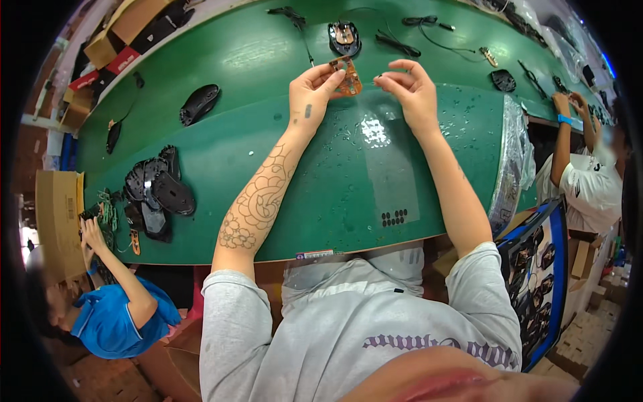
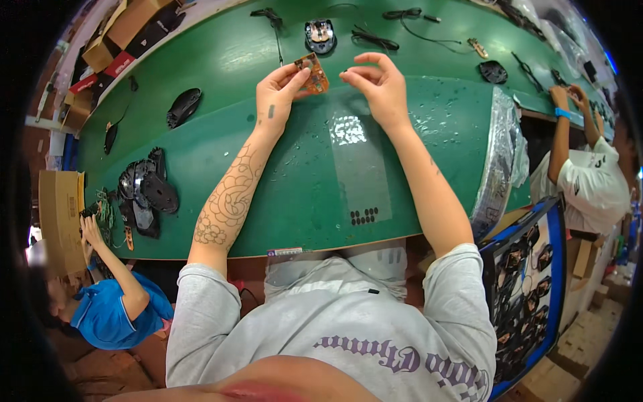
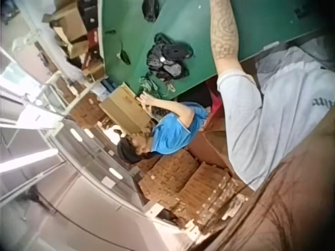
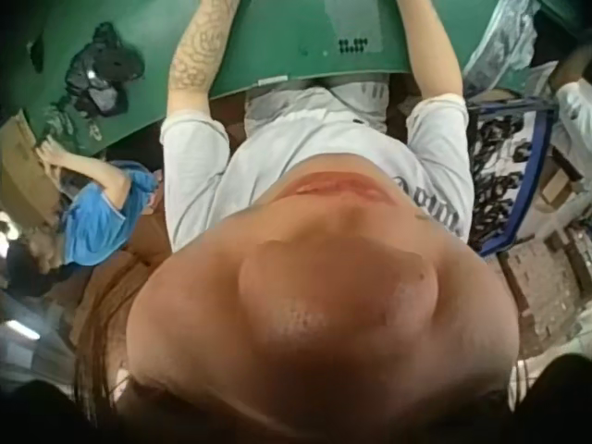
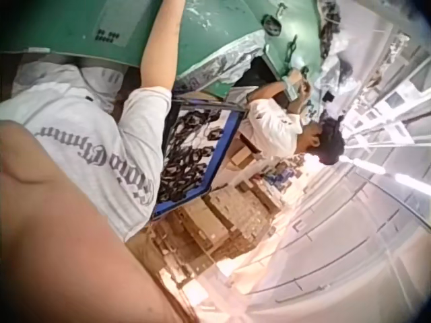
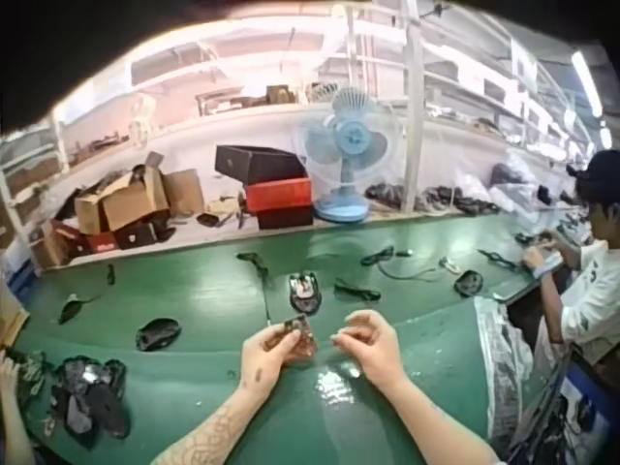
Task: Assembling internal components into plastic computer mouse housings at a production station.
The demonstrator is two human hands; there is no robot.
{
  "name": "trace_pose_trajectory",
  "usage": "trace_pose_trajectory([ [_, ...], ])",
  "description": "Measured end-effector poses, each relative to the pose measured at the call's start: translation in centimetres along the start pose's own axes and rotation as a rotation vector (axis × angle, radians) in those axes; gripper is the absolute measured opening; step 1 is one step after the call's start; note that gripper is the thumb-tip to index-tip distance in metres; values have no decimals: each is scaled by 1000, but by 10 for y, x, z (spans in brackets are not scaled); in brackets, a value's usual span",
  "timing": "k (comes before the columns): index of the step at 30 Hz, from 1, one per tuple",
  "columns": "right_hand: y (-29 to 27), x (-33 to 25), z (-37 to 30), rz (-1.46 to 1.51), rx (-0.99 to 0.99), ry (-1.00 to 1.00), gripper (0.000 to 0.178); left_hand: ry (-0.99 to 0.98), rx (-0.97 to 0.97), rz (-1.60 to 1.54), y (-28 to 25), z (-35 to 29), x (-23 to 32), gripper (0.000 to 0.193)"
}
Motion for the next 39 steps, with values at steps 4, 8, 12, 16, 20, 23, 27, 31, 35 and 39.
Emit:
trace_pose_trajectory([
  [4,-4,-4,5,-80,1,-24,14,9,-70,30,9,-1,2,28],
  [8,-2,2,4,-71,15,41,12,9,-127,90,11,-3,-1,27],
  [12,1,3,5,-45,5,23,12,40,-140,137,10,-3,-1,28],
  [16,0,3,4,-97,-4,-24,13,48,-159,153,10,-3,-3,28],
  [20,0,0,3,-151,-1,-71,16,52,-169,160,12,-5,-2,27],
  [23,1,-1,1,-139,24,-81,19,67,-153,173,14,-7,-1,24],
  [27,-1,-5,0,-182,26,-90,24,74,-160,163,15,-9,1,24],
  [31,-1,-6,0,-202,30,-95,27,65,-172,182,14,-9,0,25],
  [35,-2,-6,0,-206,34,-100,28,60,-185,191,15,-10,0,26],
  [39,-3,-5,1,-203,36,-111,28,80,-197,152,18,-11,2,24],
])
Point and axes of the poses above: each hand's wrist, its own z-axis towards the middle knuckle, its own y-axis out of the palm, x = y × z, the point moved 4 cm from there along z, towards the middle knuckle, and after that the axes turned 12 degrees about x, right-handed, at the moved point
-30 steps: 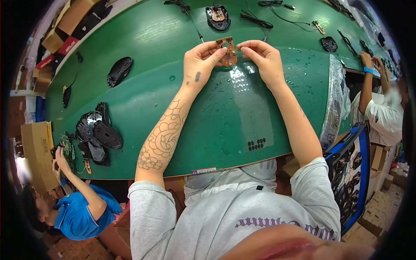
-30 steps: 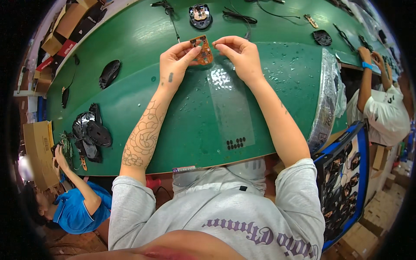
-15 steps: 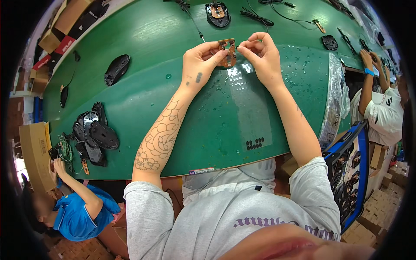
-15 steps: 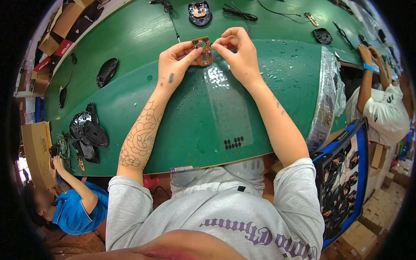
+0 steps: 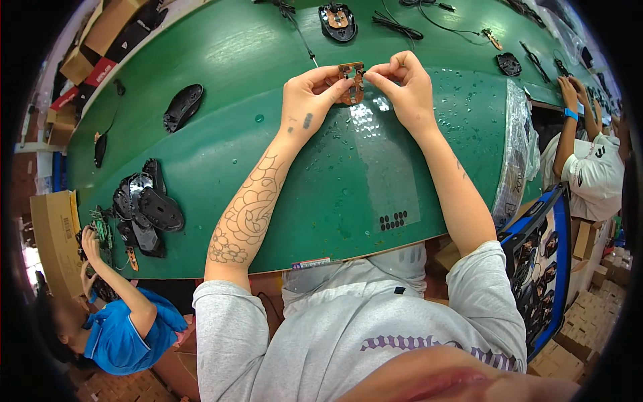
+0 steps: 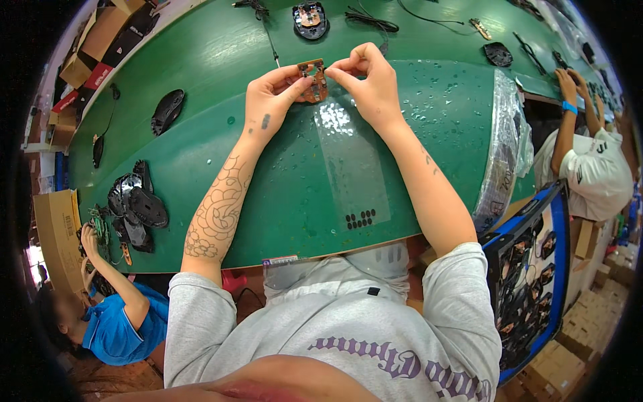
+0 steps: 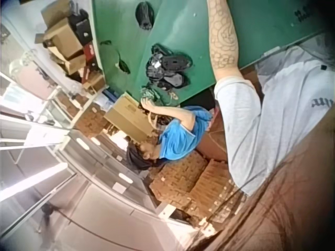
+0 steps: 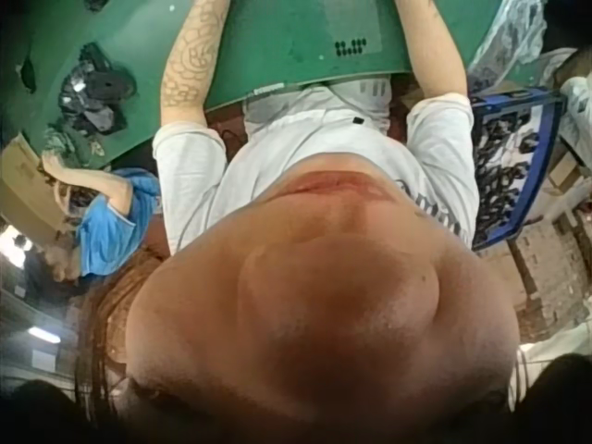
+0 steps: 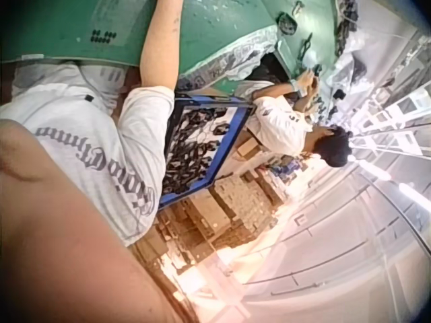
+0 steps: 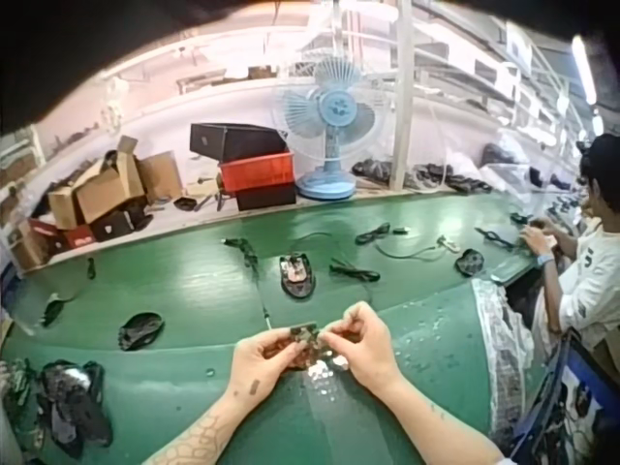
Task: Assembling internal components into plastic computer mouse housings at a production station.
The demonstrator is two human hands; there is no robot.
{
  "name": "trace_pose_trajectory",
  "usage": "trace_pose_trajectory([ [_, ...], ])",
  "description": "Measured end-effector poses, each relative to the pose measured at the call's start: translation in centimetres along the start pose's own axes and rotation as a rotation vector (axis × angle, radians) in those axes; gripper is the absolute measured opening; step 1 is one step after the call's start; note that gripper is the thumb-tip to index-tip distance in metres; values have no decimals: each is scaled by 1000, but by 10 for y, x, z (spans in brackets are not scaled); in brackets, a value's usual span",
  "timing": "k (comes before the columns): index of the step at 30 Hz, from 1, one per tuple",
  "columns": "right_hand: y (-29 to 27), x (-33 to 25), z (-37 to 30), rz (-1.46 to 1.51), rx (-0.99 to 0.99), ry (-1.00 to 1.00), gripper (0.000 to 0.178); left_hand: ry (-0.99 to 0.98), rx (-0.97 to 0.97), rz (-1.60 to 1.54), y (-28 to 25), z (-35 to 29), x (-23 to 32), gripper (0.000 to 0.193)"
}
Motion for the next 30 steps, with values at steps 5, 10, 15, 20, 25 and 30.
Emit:
trace_pose_trajectory([
  [5,0,3,1,6,8,-9,29,8,-6,29,-1,1,-4,23],
  [10,1,7,1,39,23,-7,31,-1,-2,30,-1,2,-5,22],
  [15,1,10,2,84,34,12,34,-8,-4,10,2,2,-1,22],
  [20,3,11,-2,86,70,56,35,-10,-3,0,1,1,-3,23],
  [25,4,13,-9,163,101,102,38,1,-12,-15,-2,-3,-4,24],
  [30,-4,21,-1,92,52,28,22,-19,-79,-77,8,5,-12,24],
])
Point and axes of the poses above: each hand's wrist, its own z-axis towards the middle knuckle, its own y-axis out of the palm, x = y × z, the point moved 4 cm from there along z, towards the middle knuckle, and after that the axes turned 12 degrees about x, right-handed, at the moved point
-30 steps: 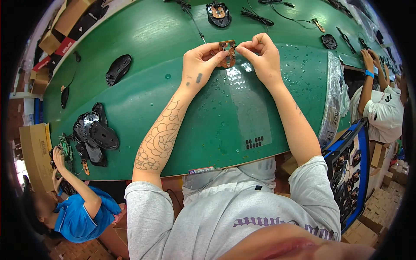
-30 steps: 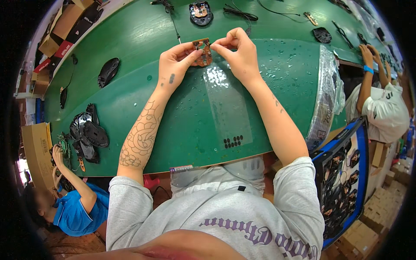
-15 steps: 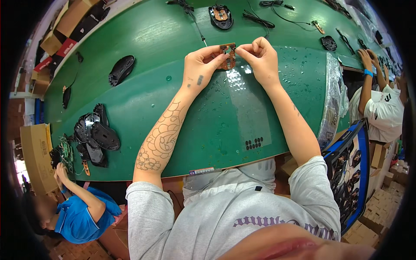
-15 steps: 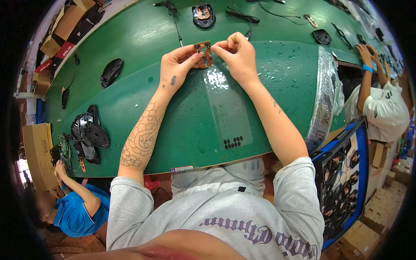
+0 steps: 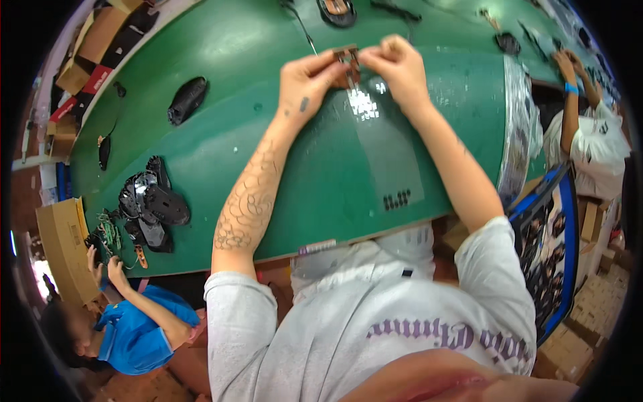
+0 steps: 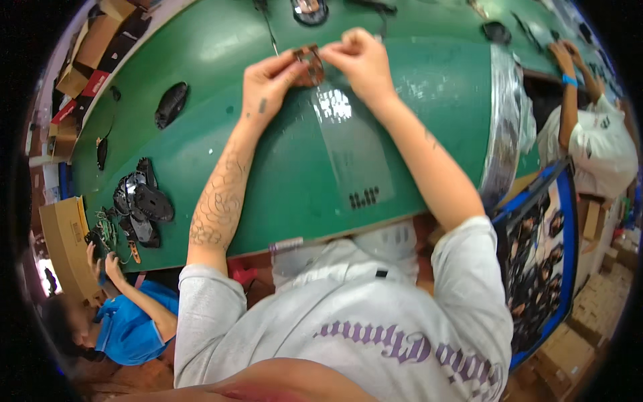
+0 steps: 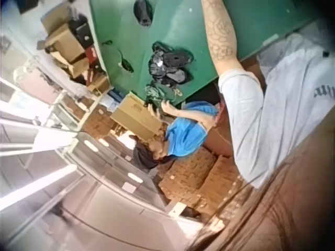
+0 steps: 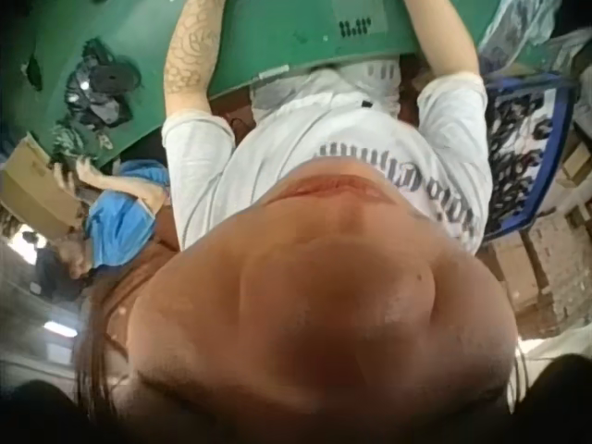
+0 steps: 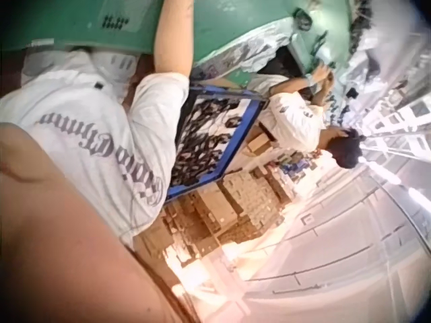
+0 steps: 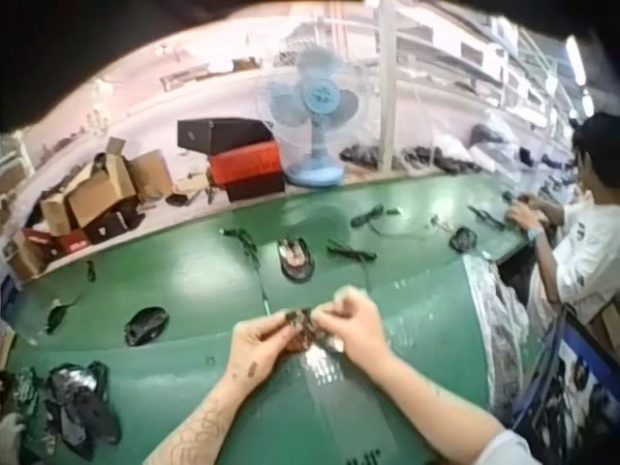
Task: Assembling internal components into plastic computer mouse housings at a production station.
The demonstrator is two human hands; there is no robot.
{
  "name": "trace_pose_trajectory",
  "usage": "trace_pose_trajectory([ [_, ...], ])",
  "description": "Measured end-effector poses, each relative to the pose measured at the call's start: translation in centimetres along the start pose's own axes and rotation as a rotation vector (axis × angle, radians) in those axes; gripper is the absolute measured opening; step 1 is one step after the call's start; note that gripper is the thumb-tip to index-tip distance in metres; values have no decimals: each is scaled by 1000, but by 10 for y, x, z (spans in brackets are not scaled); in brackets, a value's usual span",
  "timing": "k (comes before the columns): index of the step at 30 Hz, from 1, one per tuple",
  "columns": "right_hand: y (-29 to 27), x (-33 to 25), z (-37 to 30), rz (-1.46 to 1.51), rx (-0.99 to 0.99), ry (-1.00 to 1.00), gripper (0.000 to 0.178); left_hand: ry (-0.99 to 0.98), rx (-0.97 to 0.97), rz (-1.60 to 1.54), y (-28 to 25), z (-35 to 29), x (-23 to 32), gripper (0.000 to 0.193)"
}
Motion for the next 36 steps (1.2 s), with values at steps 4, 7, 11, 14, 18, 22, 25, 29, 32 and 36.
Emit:
trace_pose_trajectory([
  [4,14,-1,21,-63,-339,147,18,70,0,78,-8,-2,10,27],
  [7,13,-3,16,-106,-194,213,17,18,-26,84,-7,15,0,41],
  [11,16,-4,3,-207,-113,284,16,182,53,364,-5,-8,17,49],
  [14,12,-7,-3,-422,-185,286,15,833,243,1131,18,-65,78,29],
  [18,22,-7,-10,-382,-288,251,14,431,-266,969,33,-151,53,23],
  [22,25,-2,-7,-381,-300,265,15,338,-292,941,38,-176,39,17],
  [25,22,8,-5,-397,-272,311,15,370,-258,955,38,-181,36,14],
  [29,26,-1,-4,-427,-296,279,15,347,-239,947,38,-183,35,10],
  [32,29,0,-4,-381,-320,166,15,314,-213,967,41,-188,38,9],
  [36,31,-1,1,-321,-342,0,15,311,-176,985,42,-183,38,7],
])
Point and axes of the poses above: each hand's wrist, its own z-axis towards the middle knuckle, its own y-axis out of the palm, x = y × z, the point moved 4 cm from there along z, towards the middle knuckle, and after that the axes turned 12 degrees about x, right-handed, at the moved point
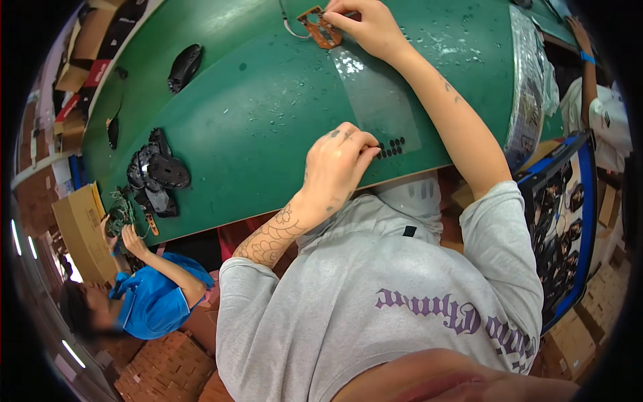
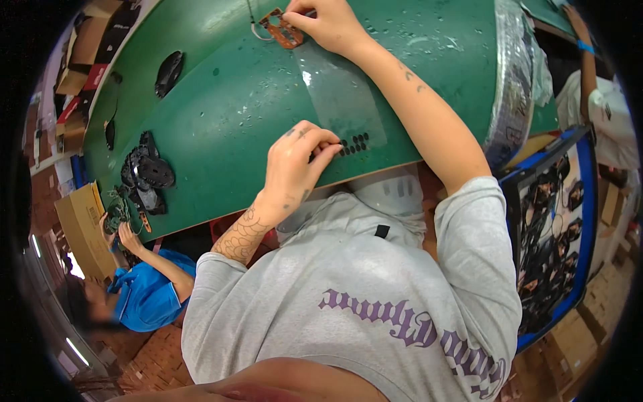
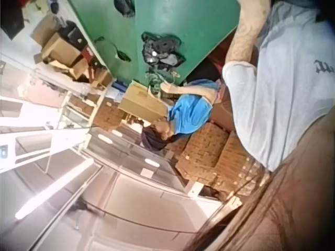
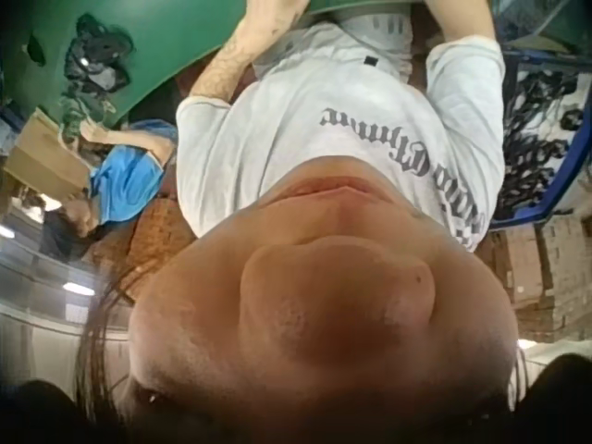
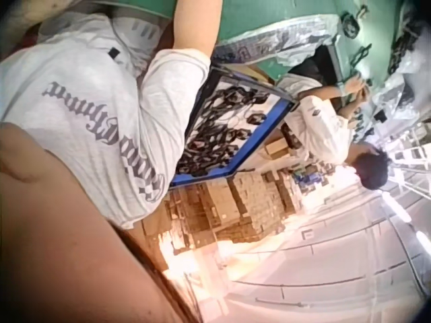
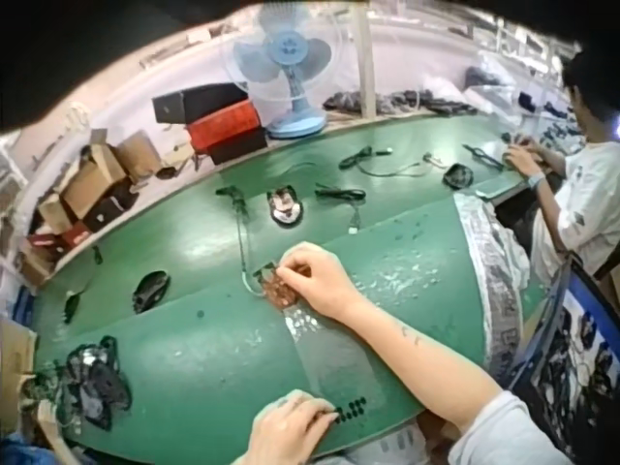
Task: Assembling internal components into plastic computer mouse housings at a production station.
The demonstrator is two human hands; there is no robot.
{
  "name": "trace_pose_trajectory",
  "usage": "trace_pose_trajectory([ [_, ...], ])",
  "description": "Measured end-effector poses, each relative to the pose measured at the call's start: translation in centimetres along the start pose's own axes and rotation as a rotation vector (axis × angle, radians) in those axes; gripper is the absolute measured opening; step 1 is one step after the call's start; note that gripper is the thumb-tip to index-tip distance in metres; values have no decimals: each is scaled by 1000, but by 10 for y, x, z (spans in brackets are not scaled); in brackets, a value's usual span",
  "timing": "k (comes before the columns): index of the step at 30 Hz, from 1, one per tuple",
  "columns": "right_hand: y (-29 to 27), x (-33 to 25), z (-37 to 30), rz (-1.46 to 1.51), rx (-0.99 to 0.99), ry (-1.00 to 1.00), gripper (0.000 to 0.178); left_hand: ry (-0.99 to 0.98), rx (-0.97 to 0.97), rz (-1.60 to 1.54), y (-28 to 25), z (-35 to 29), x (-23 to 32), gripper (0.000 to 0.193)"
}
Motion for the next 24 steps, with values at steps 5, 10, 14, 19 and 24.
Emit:
trace_pose_trajectory([
  [5,0,2,-5,3,58,-115,15,40,23,-5,0,-5,1,5],
  [10,-1,1,-3,-9,106,-225,16,44,103,35,-1,-8,1,5],
  [14,-1,-3,-4,-6,102,-236,16,96,145,42,-3,-7,1,7],
  [19,-4,-1,-12,17,148,-280,18,20,80,19,-4,-3,0,2],
  [24,-3,5,-14,33,140,-194,18,23,84,-48,-2,-3,-3,7],
])
Point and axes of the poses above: each hand's wrist, its own z-axis towards the middle knuckle, its own y-axis out of the palm, x = y × z, the point moved 4 cm from there along z, towards the middle knuckle, and after that the axes turned 12 degrees about x, right-handed, at the moved point
